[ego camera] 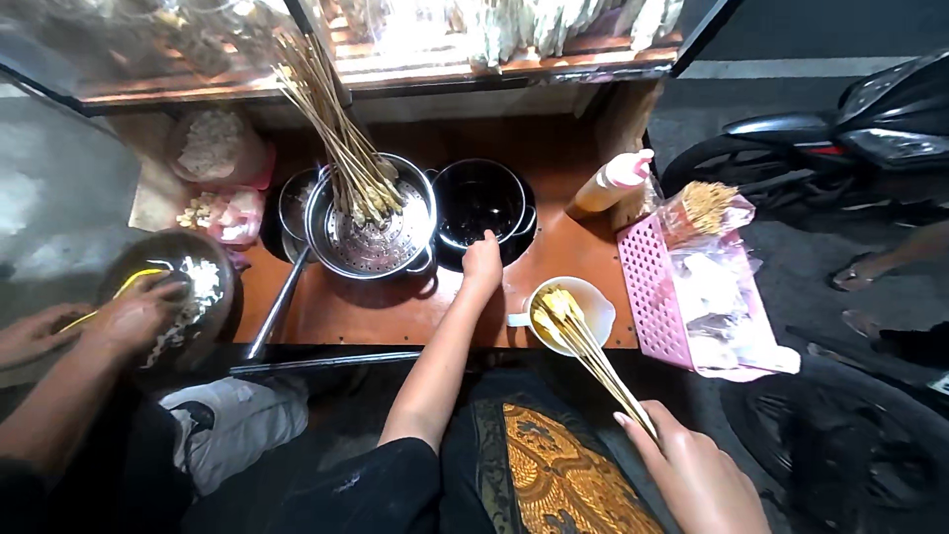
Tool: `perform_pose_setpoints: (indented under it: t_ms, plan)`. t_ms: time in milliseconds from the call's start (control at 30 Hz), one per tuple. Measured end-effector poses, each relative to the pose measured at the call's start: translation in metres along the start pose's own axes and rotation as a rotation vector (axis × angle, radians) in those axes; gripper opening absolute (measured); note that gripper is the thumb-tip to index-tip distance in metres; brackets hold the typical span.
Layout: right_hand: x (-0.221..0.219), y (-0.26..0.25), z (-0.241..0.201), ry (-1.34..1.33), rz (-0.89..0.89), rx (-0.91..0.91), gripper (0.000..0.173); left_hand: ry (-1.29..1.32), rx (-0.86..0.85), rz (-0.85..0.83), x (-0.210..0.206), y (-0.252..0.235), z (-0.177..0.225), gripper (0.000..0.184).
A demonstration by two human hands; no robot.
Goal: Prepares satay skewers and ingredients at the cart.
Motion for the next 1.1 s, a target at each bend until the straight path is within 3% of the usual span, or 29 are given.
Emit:
perform_pose_setpoints:
  t_ms: [267,533,833,967,1100]
  plan:
    - [-0.001,-0.001,0.002,0.002,0.002,-0.007,0.041,-0.084,0.046,-0.001,0.018,0.022,-0.019,0.035]
    - [-0.004,-0.002,0.004,0.009,-0.008,-0.028,0.041,-0.15,0.17,0.087,0.016,-0.008,-0.022,0.055]
    - [0.0,-0.003,0.0,0.011,0.027,0.015,0.038,0.009,-0.012,0.032,0.002,0.003,-0.011,0.036]
    - [0.001,-0.005,0.001,0.026,0.019,0.007,0.04,-0.06,0.042,-0.033,0.012,0.021,-0.021,0.043]
    - [0.0,-0.004,0.0,0.026,0.02,0.006,0.039,-0.089,0.109,0.045,0.024,0.018,-0.034,0.044]
Point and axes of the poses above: each hand's wrist, its own y-axis away from the middle knuckle, its own x-axis out of the back of the hand, z = x × y, the point moved 6 cm from there along -y, towards the middle knuckle, and after that the axes turned 3 degrees about z, right-handed, at the moved point
